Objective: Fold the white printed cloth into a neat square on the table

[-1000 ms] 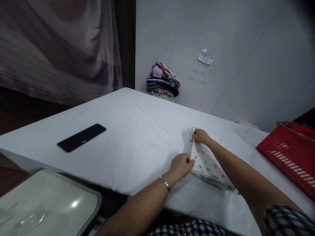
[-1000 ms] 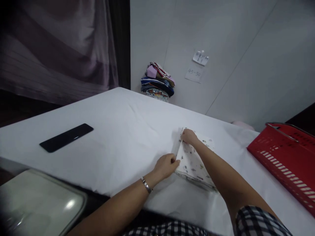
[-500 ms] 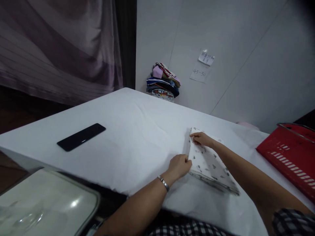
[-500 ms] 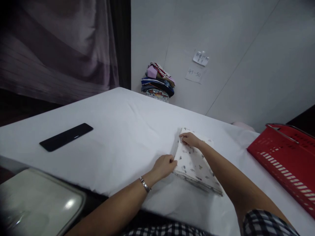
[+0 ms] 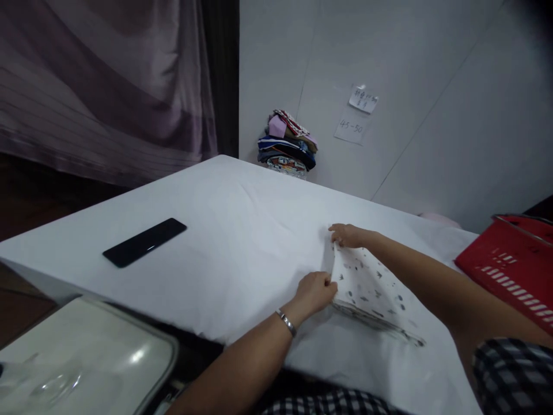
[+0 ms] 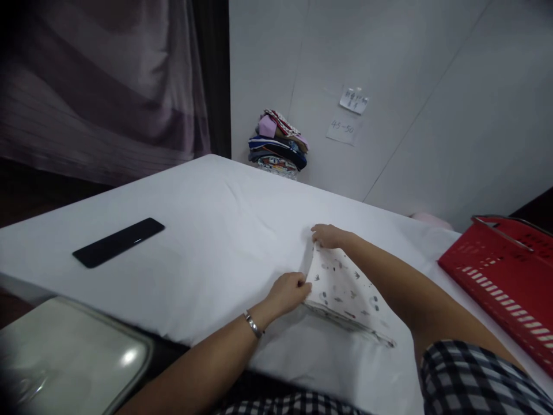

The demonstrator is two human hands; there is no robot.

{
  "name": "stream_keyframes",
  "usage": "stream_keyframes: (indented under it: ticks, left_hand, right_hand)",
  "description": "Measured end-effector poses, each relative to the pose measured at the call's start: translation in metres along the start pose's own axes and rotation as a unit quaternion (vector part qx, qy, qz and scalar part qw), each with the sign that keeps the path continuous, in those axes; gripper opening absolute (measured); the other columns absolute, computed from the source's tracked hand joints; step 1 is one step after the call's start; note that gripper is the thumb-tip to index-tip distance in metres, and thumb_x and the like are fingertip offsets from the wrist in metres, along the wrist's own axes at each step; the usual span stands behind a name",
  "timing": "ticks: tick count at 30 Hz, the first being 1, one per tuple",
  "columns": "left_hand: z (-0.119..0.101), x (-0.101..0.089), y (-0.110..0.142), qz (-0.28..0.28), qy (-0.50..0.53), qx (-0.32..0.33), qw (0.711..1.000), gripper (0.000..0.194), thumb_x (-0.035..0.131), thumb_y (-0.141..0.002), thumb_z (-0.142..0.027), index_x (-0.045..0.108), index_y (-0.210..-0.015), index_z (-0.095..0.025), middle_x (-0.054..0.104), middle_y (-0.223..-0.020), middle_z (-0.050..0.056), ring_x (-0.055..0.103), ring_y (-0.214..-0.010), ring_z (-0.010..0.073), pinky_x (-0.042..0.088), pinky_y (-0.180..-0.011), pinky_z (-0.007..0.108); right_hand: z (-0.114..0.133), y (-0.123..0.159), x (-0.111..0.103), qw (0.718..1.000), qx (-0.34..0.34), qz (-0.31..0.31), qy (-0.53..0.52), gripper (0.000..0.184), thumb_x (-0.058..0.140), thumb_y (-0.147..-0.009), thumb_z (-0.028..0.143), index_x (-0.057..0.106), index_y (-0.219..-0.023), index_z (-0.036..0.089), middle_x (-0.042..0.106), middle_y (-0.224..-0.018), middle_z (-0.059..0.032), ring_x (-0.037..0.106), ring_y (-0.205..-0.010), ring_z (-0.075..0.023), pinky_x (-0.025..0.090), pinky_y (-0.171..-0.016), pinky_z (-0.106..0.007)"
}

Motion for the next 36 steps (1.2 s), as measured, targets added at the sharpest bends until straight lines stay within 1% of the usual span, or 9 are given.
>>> stream_keyframes:
  ticks: [4,9,12,14,17,21,25,30,36]
  left_hand:
    - [0.0,0.0,0.0,-0.006,0.004,0.0,1.0,0.023,0.046,-0.079,-0.032,0.062,-0.071,-0.018,0.066,-0.076,0.003,0.057,-0.071,0.016,0.032,-0.057,0.025]
    - [0.003,-0.002,0.0,-0.027,0.038,-0.017,0.999,0.024,0.048,-0.079,-0.039,0.06,-0.076,-0.018,0.066,-0.079,0.002,0.056,-0.072,0.0153,0.034,-0.058,0.024]
    - [0.005,-0.004,0.002,-0.036,0.059,-0.029,0.997,0.032,0.05,-0.078,-0.05,0.059,-0.084,-0.019,0.065,-0.083,0.001,0.056,-0.072,0.0154,0.035,-0.058,0.024]
    - [0.003,-0.003,0.002,-0.031,0.056,-0.025,0.998,0.031,0.05,-0.078,-0.048,0.059,-0.083,-0.019,0.064,-0.081,0.001,0.055,-0.072,0.015,0.035,-0.058,0.023]
    - [-0.004,-0.001,0.001,-0.023,0.071,0.002,0.997,0.024,0.049,-0.08,-0.039,0.061,-0.077,-0.018,0.064,-0.076,0.0,0.053,-0.068,0.0133,0.034,-0.058,0.022]
    - [-0.007,0.003,-0.002,0.0,0.11,0.014,0.994,0.027,0.048,-0.08,-0.037,0.063,-0.074,-0.016,0.061,-0.068,-0.001,0.051,-0.063,0.0117,0.032,-0.055,0.021]
    - [-0.001,0.007,-0.004,0.021,0.086,-0.005,0.996,0.029,0.046,-0.08,-0.037,0.064,-0.07,-0.016,0.06,-0.065,0.0,0.05,-0.061,0.0118,0.031,-0.054,0.022]
    - [0.001,0.007,-0.005,0.018,0.055,-0.012,0.998,0.029,0.049,-0.079,-0.037,0.065,-0.068,-0.016,0.062,-0.064,0.001,0.051,-0.06,0.012,0.03,-0.052,0.022]
    - [-0.004,0.005,-0.002,0.006,0.045,-0.01,0.999,0.054,0.031,-0.088,-0.051,0.068,-0.071,-0.015,0.066,-0.07,0.006,0.055,-0.064,0.0149,0.033,-0.056,0.024]
  right_hand:
    - [0.0,-0.002,0.0,1.0,-0.02,0.016,0.0,0.042,0.053,-0.064,0.003,0.067,-0.097,0.026,0.056,-0.123,-0.0028,0.039,-0.124,-0.0236,0.036,-0.096,-0.036]
    - [-0.001,0.0,-0.002,1.0,-0.028,0.007,0.005,0.048,0.054,-0.062,0.006,0.065,-0.104,0.027,0.061,-0.113,-0.004,0.051,-0.111,-0.0236,0.032,-0.097,-0.039]
    - [0.004,0.003,-0.006,0.999,-0.045,-0.013,0.018,0.037,0.055,-0.061,0.009,0.068,-0.091,0.026,0.063,-0.106,-0.0039,0.052,-0.107,-0.0233,0.028,-0.098,-0.04]
    - [0.006,0.005,-0.009,0.998,-0.046,-0.025,0.025,0.03,0.054,-0.06,0.01,0.067,-0.083,0.024,0.064,-0.102,-0.0043,0.052,-0.106,-0.0233,0.026,-0.098,-0.039]
    - [0.002,0.006,-0.012,0.999,-0.026,-0.033,0.028,0.024,0.052,-0.059,0.008,0.064,-0.074,0.022,0.064,-0.095,-0.004,0.053,-0.103,-0.0231,0.022,-0.1,-0.042]
    - [-0.001,0.005,-0.015,0.998,-0.009,-0.019,0.053,0.019,0.052,-0.058,0.007,0.062,-0.066,0.022,0.062,-0.077,-0.0022,0.057,-0.085,-0.0195,0.014,-0.103,-0.044]
    - [0.006,-0.002,-0.015,0.997,0.009,0.006,0.082,0.017,0.055,-0.058,0.007,0.06,-0.059,0.023,0.06,-0.066,-0.0012,0.055,-0.084,-0.0199,0.012,-0.103,-0.043]
    - [0.016,-0.018,-0.002,0.994,0.032,0.035,0.096,0.016,0.061,-0.054,0.007,0.053,-0.05,0.021,0.058,-0.058,-0.0006,0.055,-0.083,-0.0226,0.013,-0.102,-0.047]
    - [0.013,-0.022,0.003,0.992,0.062,0.046,0.099,0.016,0.065,-0.052,0.008,0.057,-0.059,0.021,0.06,-0.062,-0.0009,0.057,-0.084,-0.0238,0.014,-0.101,-0.048]
Point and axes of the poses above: each hand's wrist, its own y-axis away from the middle knuckle, its own x-axis out of the palm, z = x × y, the point moved 10 cm from there along -y, towards the middle knuckle
